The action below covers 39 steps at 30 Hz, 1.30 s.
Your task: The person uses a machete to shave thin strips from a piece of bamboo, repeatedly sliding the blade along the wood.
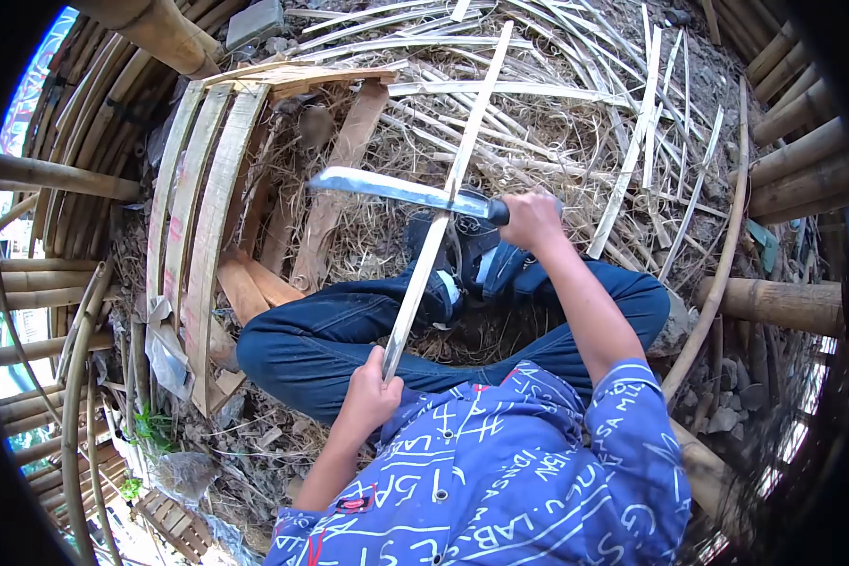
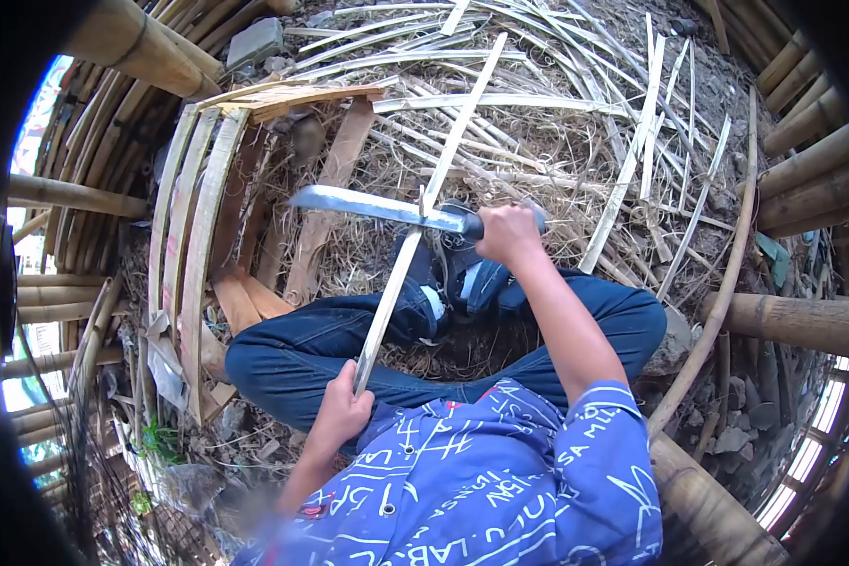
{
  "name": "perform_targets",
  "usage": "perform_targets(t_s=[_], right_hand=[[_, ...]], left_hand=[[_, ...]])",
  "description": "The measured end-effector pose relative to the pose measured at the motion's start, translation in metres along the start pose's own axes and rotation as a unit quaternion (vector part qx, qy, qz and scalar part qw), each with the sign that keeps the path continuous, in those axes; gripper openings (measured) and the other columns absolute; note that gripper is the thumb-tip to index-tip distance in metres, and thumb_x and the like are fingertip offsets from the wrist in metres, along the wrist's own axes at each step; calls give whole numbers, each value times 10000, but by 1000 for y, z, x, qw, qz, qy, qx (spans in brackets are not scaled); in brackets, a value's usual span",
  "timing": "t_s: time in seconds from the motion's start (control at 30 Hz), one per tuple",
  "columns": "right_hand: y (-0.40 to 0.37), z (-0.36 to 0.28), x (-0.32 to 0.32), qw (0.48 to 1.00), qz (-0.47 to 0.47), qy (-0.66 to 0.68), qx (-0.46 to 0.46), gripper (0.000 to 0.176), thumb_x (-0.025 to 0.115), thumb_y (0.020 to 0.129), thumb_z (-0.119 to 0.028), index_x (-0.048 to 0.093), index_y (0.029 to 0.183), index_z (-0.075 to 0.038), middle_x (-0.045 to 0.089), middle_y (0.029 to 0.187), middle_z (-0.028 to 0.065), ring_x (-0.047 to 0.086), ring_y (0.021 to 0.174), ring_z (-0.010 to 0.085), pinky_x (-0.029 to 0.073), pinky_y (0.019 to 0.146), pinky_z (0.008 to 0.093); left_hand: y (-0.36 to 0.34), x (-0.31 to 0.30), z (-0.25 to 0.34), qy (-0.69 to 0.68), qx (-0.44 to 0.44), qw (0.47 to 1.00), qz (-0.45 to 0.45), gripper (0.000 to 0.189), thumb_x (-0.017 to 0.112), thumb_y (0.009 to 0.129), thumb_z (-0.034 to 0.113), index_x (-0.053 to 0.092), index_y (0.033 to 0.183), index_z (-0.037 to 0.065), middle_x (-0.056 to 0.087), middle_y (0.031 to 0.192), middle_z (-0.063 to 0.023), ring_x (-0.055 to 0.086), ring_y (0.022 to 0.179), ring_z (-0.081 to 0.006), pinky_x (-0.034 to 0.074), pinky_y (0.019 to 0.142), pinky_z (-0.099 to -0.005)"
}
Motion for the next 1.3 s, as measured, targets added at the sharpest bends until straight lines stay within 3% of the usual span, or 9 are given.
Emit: perform_targets(t_s=[0.07,0.23,0.4,0.5,0.73,0.8,1.03,1.23,1.3], right_hand=[[-13,-23,1,998,-15,52,-43,232,692,598,-243,675,792,-117,683,765,138,682,783,302,529,682,418],[5,15,2,995,-57,7,76,260,683,644,-259,695,869,-130,693,893,131,678,865,284,520,783,416],[32,127,-9,963,-30,20,266,287,590,732,-199,685,946,-34,689,967,191,674,930,321,528,845,422],[22,157,-12,968,-10,26,250,294,627,753,-255,686,926,-25,685,933,205,673,899,345,532,809,439],[-50,81,-13,972,79,160,154,202,665,699,-267,695,804,-97,667,750,187,658,747,376,526,703,468],[-70,40,-20,959,74,252,112,161,673,666,-239,674,755,-105,662,720,164,654,717,367,521,669,458],[-86,-42,-2,972,5,235,-19,184,662,646,-279,665,733,-117,647,668,154,653,678,351,527,648,457],[-60,-48,-1,991,-84,83,-63,205,668,618,-267,672,734,-97,668,705,148,672,695,330,533,660,436],[-49,-35,4,993,-85,65,-51,224,680,612,-258,683,774,-103,681,747,144,679,741,319,538,688,426]], left_hand=[[1,-2,-2,-5,-10,1000,-13,158,511,753,25,434,880,-27,464,598,-159,462,490,-171,381,465,-359],[-7,-5,6,10,-3,1000,-14,182,546,755,58,431,873,-19,510,589,-245,570,570,-429,435,524,-437],[-38,-7,-5,-14,-23,999,-32,153,529,756,40,432,859,-18,494,579,-231,561,501,-361,424,493,-405],[-41,-6,-12,-24,-28,999,-26,148,526,758,38,433,858,-18,485,575,-222,552,486,-319,413,480,-392],[-22,3,-10,-40,-38,998,-41,178,542,755,50,440,877,-29,477,586,-164,489,490,-203,389,479,-343],[-19,6,-10,-75,-13,996,-54,146,520,764,23,466,896,-10,459,654,-28,416,580,-86,362,503,-272],[-3,24,-12,-67,13,996,-59,127,525,766,39,442,850,-5,479,598,-114,463,505,-160,388,476,-333],[-7,21,-10,18,7,1000,1,155,543,760,69,439,850,-3,531,594,-230,589,588,-413,450,545,-438],[-14,19,-10,14,-5,1000,-8,160,546,759,70,435,847,-4,529,592,-231,586,582,-415,448,543,-441]])
Point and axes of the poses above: each hand's wrist, its own y-axis towards the middle knuckle, its own x-axis out of the palm, z = x × y, the point moved 9 cm from there along y, towards the middle knuckle
